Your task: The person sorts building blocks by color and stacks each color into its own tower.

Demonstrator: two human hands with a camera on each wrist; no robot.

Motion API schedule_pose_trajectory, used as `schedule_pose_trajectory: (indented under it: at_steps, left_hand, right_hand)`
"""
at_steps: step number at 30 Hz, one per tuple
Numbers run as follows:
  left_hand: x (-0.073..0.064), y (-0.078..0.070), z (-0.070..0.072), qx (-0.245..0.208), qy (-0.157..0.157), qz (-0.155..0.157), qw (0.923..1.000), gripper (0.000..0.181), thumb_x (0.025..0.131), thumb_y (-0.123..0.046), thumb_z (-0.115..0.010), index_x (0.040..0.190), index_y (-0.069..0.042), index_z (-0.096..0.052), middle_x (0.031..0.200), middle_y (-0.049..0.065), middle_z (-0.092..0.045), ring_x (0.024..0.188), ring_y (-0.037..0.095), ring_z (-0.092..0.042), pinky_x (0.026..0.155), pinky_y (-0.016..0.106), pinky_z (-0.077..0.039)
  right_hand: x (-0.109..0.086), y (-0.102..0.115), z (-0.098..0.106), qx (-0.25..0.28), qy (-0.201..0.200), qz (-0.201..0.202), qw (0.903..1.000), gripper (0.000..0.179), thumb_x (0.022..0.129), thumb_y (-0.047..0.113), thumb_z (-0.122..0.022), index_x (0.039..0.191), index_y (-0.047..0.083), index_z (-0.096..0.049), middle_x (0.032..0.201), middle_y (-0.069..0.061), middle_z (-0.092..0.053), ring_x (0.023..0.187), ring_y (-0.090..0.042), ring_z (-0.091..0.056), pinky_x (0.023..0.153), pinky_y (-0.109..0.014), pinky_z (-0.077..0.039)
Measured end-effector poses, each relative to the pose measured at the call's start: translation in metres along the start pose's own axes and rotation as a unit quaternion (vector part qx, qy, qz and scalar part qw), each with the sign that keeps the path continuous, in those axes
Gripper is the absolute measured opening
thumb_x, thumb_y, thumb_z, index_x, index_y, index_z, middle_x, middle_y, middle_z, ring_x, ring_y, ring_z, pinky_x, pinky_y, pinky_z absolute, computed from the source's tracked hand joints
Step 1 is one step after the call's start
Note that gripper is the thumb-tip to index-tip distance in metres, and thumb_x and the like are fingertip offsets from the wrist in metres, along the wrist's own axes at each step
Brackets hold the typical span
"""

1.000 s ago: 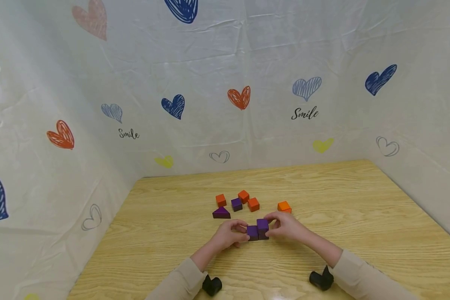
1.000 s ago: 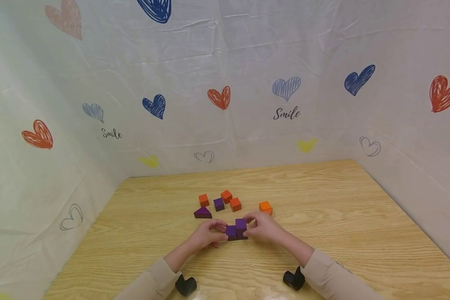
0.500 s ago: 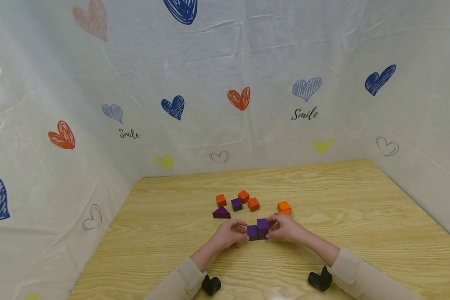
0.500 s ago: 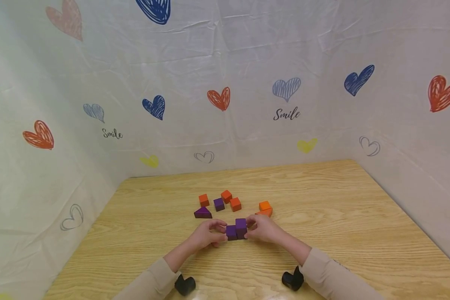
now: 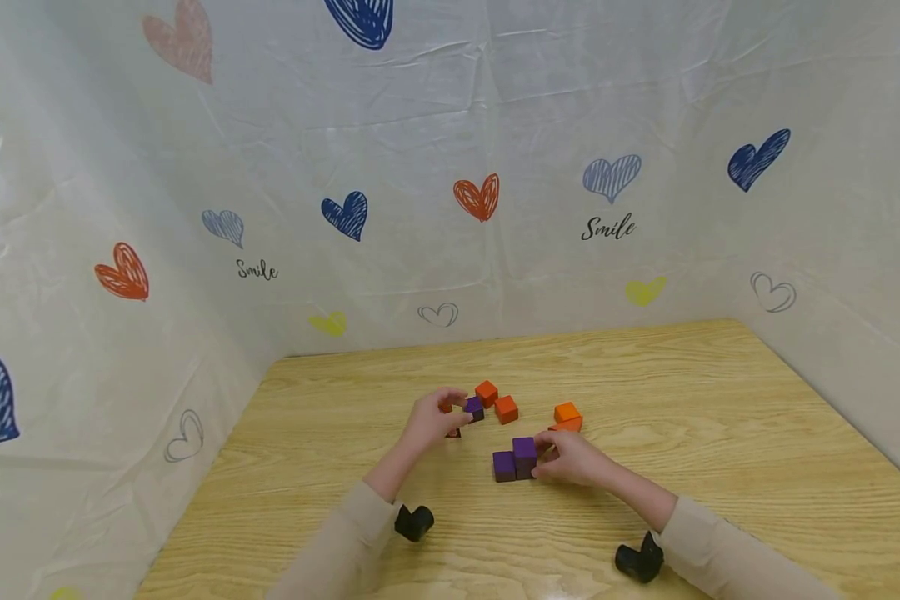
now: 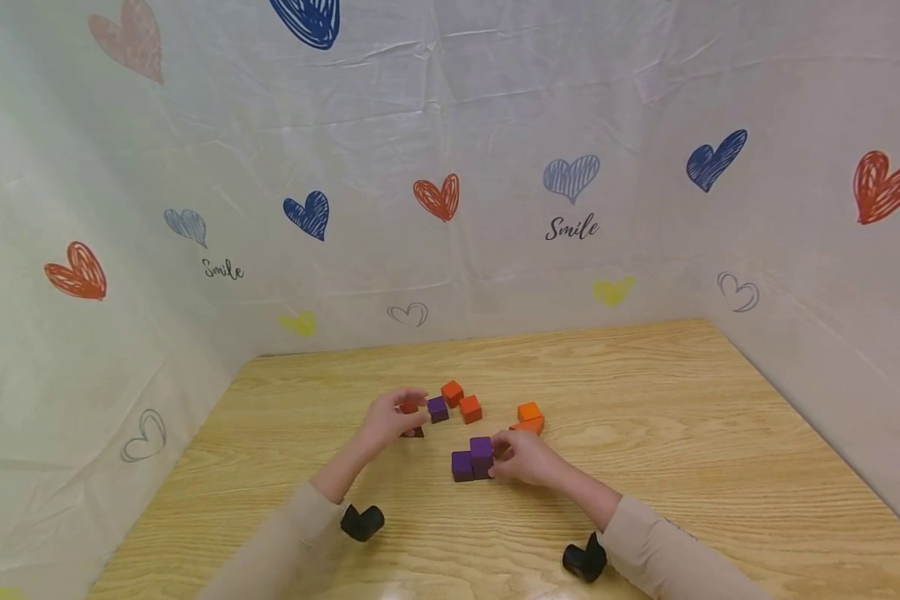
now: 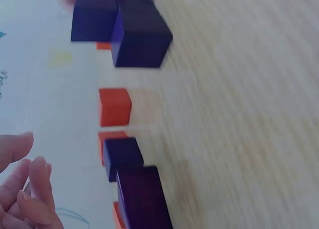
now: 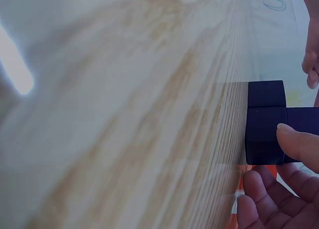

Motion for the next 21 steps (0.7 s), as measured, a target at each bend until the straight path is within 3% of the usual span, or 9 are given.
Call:
schedule_pose_trajectory:
  at_steps: [5, 11, 21]
  left_hand:
    - [0.017, 0.006, 0.004, 0.053, -0.032, -0.002, 0.9981, 0.042, 0.082, -0.008, -0.067, 0.122, 0.0, -0.056, 0.115, 0.016, -0.059, 0.072, 0.019, -0.058, 0.064, 0.031, -0.052]
    - [0.029, 0.019, -0.002, 0.121, -0.027, 0.002, 0.9922, 0.044, 0.082, -0.013, -0.068, 0.122, -0.002, -0.056, 0.116, 0.013, -0.059, 0.096, 0.025, -0.055, 0.079, 0.034, -0.049]
    - [0.037, 0.022, -0.014, 0.162, -0.024, 0.039, 0.9857, 0.044, 0.08, -0.014, -0.07, 0.121, -0.002, -0.058, 0.116, 0.013, -0.06, 0.1, 0.027, -0.057, 0.083, 0.038, -0.048]
  right_hand:
    - [0.0, -0.001, 0.0, 0.0, -0.001, 0.006, 1.0, 0.031, 0.075, 0.013, -0.074, 0.101, -0.001, -0.063, 0.091, -0.004, -0.063, 0.078, -0.014, -0.055, 0.067, -0.023, -0.045]
    - [0.001, -0.003, -0.001, 0.003, 0.001, 0.008, 1.0, 0.031, 0.075, 0.014, -0.074, 0.1, -0.001, -0.062, 0.091, -0.004, -0.063, 0.078, -0.013, -0.056, 0.067, -0.023, -0.046]
    - [0.002, -0.005, -0.001, 0.012, 0.005, 0.006, 0.9999, 0.03, 0.075, 0.013, -0.074, 0.099, 0.0, -0.062, 0.089, -0.004, -0.063, 0.077, -0.013, -0.056, 0.067, -0.023, -0.046]
Point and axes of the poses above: each hand's wrist, its own x-axis towards the middle knuckle, its own z-axis out of the back of the hand, y = z × x, the point moved 2 cm from there along x, towards the middle knuckle
